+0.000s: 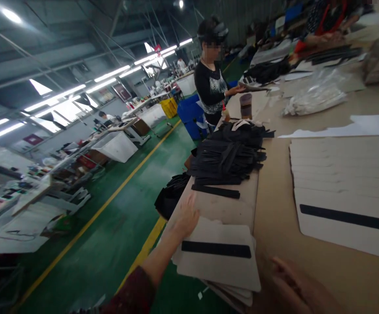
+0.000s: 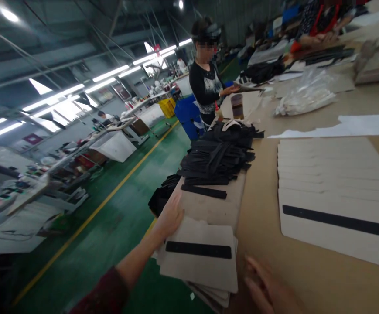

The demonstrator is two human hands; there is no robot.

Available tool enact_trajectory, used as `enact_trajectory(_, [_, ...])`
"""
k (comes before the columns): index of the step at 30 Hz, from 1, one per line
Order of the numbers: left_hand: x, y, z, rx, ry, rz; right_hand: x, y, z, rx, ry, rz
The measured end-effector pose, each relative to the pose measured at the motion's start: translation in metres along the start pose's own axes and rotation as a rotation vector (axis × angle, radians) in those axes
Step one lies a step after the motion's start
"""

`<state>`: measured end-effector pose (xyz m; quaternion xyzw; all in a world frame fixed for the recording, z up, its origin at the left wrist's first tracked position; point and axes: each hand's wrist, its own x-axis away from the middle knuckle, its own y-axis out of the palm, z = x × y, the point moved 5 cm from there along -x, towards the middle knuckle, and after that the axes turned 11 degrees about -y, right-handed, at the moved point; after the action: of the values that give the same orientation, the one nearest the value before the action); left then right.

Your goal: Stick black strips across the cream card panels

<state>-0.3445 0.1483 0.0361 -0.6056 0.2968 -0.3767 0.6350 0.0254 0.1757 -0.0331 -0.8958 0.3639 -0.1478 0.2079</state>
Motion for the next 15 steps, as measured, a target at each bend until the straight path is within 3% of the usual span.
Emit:
enact_trajectory(3, [0.071,0.025,-0.044,0.041,-0.322,-0.047,-0.005,0.046,-0.012,0.01,0.106,-0.036])
enact_trajectory(6, [0.119,0.058,-0.062,0.097,-0.475,-0.097,-0.007,0.074,-0.018,0.061,0.137,0.03])
enact_trajectory(10, [0.133,0.081,-0.062,0.156,-0.543,-0.102,-0.004,0.078,-0.025,0.104,0.125,0.117])
enact_trajectory(15, [0.128,0.084,-0.058,0.175,-0.566,-0.098,-0.005,0.06,-0.05,0.077,0.089,0.171])
